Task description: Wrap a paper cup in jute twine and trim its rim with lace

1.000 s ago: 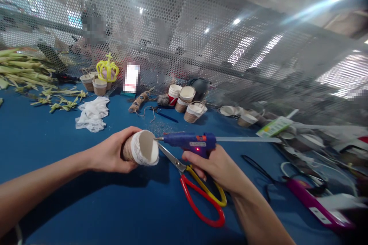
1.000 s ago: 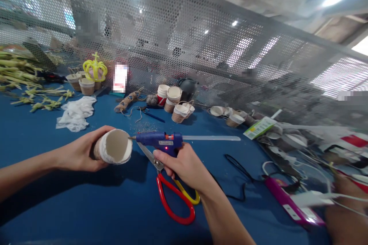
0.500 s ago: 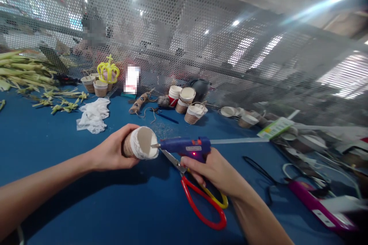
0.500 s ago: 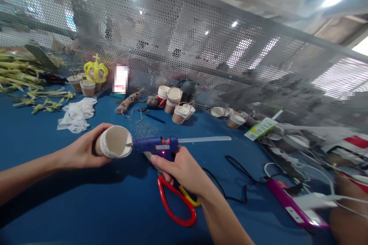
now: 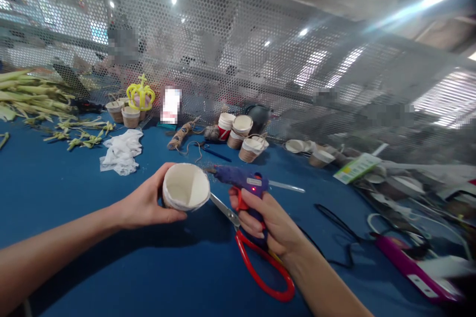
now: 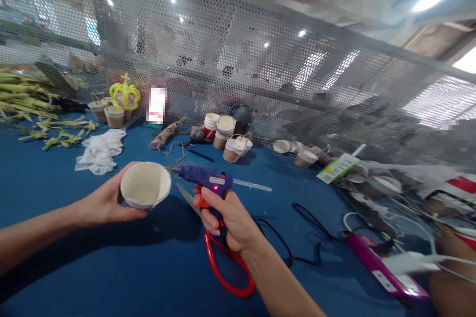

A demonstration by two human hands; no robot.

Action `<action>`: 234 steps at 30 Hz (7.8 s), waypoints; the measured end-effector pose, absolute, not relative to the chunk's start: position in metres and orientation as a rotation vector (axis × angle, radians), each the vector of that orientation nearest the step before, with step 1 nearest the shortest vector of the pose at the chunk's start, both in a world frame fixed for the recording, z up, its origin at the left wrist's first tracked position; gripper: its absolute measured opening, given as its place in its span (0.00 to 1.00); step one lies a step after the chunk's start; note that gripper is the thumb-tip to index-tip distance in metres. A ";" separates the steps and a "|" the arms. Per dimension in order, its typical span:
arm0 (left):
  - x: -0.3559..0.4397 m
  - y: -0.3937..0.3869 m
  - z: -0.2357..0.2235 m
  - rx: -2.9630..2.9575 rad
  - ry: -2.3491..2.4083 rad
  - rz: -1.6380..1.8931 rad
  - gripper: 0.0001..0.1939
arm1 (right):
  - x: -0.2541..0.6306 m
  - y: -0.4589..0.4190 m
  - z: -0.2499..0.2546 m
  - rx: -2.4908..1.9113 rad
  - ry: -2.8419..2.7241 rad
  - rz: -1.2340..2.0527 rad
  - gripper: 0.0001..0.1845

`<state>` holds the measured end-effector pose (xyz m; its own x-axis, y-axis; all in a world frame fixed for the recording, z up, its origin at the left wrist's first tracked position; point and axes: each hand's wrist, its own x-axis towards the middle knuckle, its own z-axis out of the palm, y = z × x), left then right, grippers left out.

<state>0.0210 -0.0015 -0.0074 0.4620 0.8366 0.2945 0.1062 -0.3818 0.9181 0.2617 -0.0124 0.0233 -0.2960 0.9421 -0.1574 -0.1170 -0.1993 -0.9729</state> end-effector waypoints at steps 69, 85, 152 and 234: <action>0.020 -0.003 -0.004 1.961 0.939 1.001 0.33 | 0.258 -0.023 0.019 -1.182 -1.442 1.200 0.16; 0.018 -0.001 -0.003 1.995 0.957 0.858 0.34 | 0.272 -0.020 0.035 -1.442 -1.870 1.011 0.21; 0.012 0.006 0.002 1.740 0.672 0.593 0.32 | 0.278 -0.027 0.045 -1.537 -1.941 0.976 0.19; 0.017 0.004 -0.007 2.249 1.107 1.001 0.32 | 0.274 -0.030 0.042 -1.495 -1.985 0.616 0.19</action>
<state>0.0169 0.0037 -0.0067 0.4178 0.8093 0.4128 0.4917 -0.5835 0.6463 0.2738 -0.0300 0.0416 -0.2095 0.9633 0.1679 0.6991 0.2676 -0.6631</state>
